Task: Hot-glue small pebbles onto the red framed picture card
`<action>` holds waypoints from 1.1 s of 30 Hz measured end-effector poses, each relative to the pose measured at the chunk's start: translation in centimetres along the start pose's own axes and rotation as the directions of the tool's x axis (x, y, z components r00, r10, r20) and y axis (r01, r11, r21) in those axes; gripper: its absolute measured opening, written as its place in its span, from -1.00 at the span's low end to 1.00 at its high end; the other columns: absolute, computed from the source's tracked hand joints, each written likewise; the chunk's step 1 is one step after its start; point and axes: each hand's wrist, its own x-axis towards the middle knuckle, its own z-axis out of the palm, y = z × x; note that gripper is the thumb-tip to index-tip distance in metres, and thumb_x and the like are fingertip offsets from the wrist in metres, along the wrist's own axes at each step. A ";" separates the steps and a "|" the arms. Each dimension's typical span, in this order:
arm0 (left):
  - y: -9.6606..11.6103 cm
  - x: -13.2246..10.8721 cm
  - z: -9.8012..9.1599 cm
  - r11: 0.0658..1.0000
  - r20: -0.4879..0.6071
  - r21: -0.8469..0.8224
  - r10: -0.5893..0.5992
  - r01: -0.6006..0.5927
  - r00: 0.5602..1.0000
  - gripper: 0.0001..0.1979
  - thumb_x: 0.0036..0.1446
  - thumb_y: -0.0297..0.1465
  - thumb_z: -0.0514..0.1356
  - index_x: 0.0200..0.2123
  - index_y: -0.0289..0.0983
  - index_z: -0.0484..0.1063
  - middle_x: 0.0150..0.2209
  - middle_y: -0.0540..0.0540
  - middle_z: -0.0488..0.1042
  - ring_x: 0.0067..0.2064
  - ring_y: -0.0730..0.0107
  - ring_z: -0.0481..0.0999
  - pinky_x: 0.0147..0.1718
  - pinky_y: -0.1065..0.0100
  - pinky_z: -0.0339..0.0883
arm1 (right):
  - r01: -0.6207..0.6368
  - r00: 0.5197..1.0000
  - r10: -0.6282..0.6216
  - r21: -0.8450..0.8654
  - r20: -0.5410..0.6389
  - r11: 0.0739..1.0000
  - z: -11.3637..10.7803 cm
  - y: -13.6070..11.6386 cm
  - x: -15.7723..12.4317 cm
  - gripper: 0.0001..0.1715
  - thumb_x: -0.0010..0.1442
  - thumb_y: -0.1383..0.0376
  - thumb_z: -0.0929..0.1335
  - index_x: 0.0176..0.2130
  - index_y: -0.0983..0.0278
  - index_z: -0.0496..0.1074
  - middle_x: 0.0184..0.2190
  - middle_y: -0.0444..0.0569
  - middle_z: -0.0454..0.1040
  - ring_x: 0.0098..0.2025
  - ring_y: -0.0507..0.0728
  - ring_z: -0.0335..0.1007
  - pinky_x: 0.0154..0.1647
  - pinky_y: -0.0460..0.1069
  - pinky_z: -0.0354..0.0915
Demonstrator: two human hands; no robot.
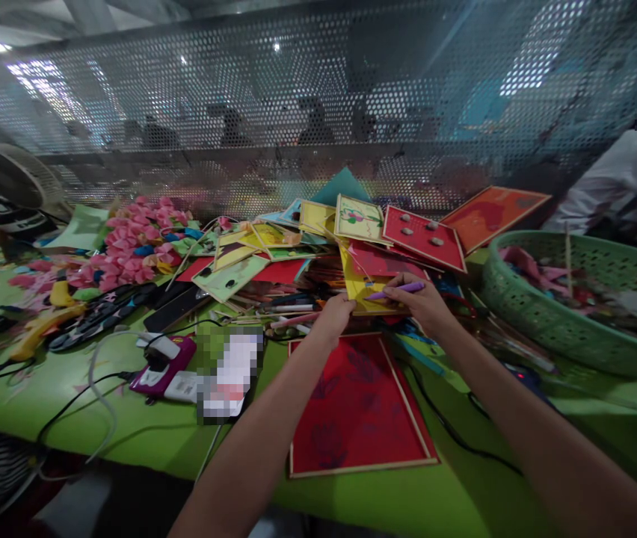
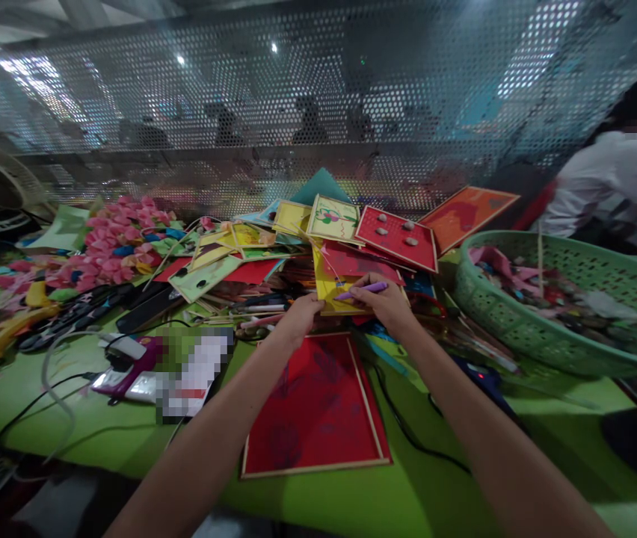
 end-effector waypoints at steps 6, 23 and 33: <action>0.1 -0.1 0.0 1.000 0.003 0.007 -0.018 0.018 1.000 -0.82 -0.06 -0.48 0.13 -0.38 -0.28 0.52 -0.32 -0.08 0.61 -0.15 0.24 0.58 -0.06 0.25 0.44 | -0.002 1.000 0.002 -0.008 -0.004 1.000 0.0 -0.2 0.0 -0.58 -0.15 0.05 0.58 -0.42 0.23 0.44 -0.55 -0.13 0.49 -0.52 0.07 0.38 -0.49 -0.05 0.30; 0.5 -0.2 0.2 0.998 -0.010 0.034 -0.056 0.056 0.998 -0.80 -0.03 -0.48 0.13 -0.32 -0.30 0.52 -0.36 -0.08 0.58 -0.27 0.30 0.56 -0.19 0.31 0.43 | -0.013 1.000 0.013 -0.018 -0.003 1.000 -0.5 -0.7 0.0 -0.55 -0.20 0.04 0.58 -0.48 0.23 0.41 -0.62 -0.12 0.47 -0.56 0.06 0.34 -0.51 -0.06 0.27; 0.3 -0.3 0.0 0.994 -0.075 0.083 -0.058 0.065 0.995 -0.86 0.00 -0.45 0.16 -0.35 -0.30 0.50 -0.48 0.01 0.49 -0.49 0.45 0.40 -0.49 0.46 0.21 | -0.002 1.000 0.002 -0.043 -0.015 0.999 -0.9 -1.0 -0.1 -0.62 -0.17 0.08 0.56 -0.50 0.23 0.40 -0.62 -0.12 0.45 -0.56 0.06 0.33 -0.51 -0.05 0.27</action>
